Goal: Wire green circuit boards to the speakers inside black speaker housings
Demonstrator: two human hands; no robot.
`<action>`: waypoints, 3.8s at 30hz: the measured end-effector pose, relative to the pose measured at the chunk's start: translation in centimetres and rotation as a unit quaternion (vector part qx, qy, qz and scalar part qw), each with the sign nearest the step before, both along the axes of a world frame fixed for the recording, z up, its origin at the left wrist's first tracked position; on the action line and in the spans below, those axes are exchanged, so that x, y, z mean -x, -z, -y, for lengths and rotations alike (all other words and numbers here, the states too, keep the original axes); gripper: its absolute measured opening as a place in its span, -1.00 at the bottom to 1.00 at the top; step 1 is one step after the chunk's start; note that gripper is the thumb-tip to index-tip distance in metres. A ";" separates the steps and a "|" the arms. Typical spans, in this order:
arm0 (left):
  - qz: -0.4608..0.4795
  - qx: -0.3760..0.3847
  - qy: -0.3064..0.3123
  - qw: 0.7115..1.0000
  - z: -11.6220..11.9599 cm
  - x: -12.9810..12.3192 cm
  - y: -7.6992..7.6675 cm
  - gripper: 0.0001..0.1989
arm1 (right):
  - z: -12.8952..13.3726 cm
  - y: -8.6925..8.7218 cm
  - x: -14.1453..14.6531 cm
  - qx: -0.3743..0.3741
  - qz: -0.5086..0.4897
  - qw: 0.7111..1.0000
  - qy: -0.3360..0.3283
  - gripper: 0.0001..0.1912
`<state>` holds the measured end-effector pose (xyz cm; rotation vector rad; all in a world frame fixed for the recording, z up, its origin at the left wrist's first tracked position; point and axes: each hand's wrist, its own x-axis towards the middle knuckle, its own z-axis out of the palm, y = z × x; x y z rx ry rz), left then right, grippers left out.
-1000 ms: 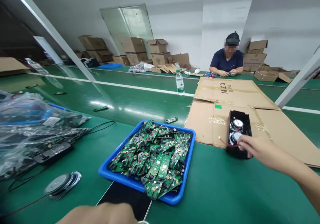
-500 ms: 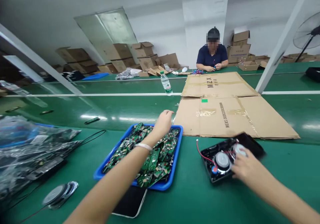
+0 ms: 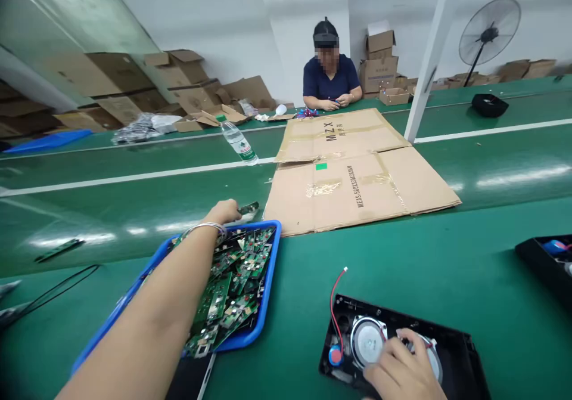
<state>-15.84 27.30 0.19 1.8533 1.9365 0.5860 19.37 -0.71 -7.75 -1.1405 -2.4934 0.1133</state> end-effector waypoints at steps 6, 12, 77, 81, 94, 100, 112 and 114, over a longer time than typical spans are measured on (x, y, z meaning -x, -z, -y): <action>-0.065 0.028 0.000 0.998 0.1 -0.9 -2.0 -0.83 | -0.9 -3.3 4.4 0.004 -0.120 0.984 0.130 -0.58; 0.031 0.010 0.075 0.997 14.3 -4.0 -2.0 -0.69 | -0.7 -3.0 8.2 0.114 -0.296 0.947 0.051 -0.54; 0.235 -0.183 0.167 0.940 32.0 -12.6 1.5 -0.78 | 1.2 -4.8 6.5 0.239 -0.263 0.934 -0.042 -0.72; 0.250 -0.186 0.189 0.931 32.0 -12.5 1.9 -0.72 | 1.1 -4.9 6.3 0.252 -0.269 0.929 -0.045 -0.74; 0.332 -0.158 0.124 0.922 32.1 -13.4 2.3 -0.54 | 1.2 -5.0 5.6 0.260 -0.302 0.914 -0.070 -0.73; 0.438 -0.066 0.089 0.892 31.6 -14.0 2.6 -0.49 | 1.4 -5.7 5.2 0.222 -0.298 0.926 -0.070 -0.72; 0.442 0.168 0.047 0.880 31.2 -13.2 3.0 -0.87 | 0.3 -2.5 -0.7 0.095 -0.061 0.972 0.205 -0.78; 0.455 0.220 0.080 0.859 31.3 -13.7 3.3 -0.89 | 0.5 -2.3 -1.0 0.126 -0.122 0.963 0.205 -0.78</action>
